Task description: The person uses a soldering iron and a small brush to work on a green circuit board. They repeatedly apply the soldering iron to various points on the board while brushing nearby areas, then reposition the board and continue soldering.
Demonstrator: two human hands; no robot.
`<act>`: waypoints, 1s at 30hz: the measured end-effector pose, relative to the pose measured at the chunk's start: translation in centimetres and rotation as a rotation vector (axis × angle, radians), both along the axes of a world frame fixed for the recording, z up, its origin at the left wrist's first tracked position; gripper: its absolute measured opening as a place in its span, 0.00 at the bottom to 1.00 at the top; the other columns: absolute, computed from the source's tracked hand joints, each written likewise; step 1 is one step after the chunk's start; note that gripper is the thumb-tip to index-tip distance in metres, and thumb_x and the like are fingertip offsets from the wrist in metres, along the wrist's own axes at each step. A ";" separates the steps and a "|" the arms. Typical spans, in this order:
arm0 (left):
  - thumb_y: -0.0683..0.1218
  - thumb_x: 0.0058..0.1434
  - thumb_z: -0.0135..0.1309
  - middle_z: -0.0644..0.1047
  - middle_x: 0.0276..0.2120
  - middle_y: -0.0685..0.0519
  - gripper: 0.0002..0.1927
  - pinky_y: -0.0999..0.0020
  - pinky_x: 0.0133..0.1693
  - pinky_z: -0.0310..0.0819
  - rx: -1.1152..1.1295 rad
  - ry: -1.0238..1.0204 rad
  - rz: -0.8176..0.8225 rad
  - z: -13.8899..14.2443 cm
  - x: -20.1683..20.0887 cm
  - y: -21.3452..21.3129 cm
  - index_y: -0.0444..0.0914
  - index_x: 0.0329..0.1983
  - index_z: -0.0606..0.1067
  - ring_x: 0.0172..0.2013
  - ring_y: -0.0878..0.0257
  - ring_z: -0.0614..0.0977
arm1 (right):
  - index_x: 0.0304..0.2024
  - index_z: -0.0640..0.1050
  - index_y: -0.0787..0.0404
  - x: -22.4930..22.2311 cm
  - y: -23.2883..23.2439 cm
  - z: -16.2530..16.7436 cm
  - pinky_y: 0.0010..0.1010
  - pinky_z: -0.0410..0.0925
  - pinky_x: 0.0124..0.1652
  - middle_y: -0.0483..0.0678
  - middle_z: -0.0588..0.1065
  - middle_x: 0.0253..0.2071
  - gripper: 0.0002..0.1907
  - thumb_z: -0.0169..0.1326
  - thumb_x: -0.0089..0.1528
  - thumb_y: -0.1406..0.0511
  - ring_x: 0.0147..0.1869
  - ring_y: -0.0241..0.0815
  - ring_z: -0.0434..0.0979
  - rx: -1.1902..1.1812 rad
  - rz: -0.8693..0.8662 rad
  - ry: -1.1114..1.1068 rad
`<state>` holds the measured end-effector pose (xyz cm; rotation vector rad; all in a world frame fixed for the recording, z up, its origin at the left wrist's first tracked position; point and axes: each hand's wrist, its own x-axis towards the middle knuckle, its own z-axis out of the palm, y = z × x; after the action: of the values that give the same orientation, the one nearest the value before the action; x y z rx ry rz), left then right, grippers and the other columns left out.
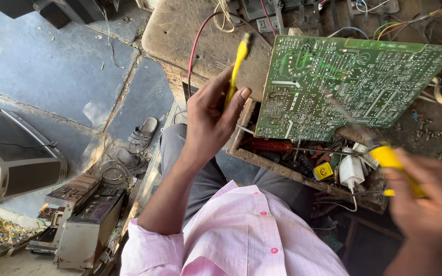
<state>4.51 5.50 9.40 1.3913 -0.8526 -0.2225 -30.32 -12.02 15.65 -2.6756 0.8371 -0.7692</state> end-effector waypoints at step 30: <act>0.34 0.67 0.59 0.73 0.46 0.57 0.18 0.79 0.38 0.74 -0.047 0.242 -0.184 -0.9 0.1 -4.2 0.34 0.60 0.76 0.38 0.75 0.76 | 0.58 0.80 0.69 8.8 8.3 -3.1 0.31 0.78 0.48 0.55 0.80 0.49 0.15 0.65 0.68 0.75 0.50 0.46 0.84 -0.233 0.001 -0.107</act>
<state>4.63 1.35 8.46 1.2137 -0.7781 -0.4988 -21.52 -3.67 12.53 -2.8027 0.7620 -1.0591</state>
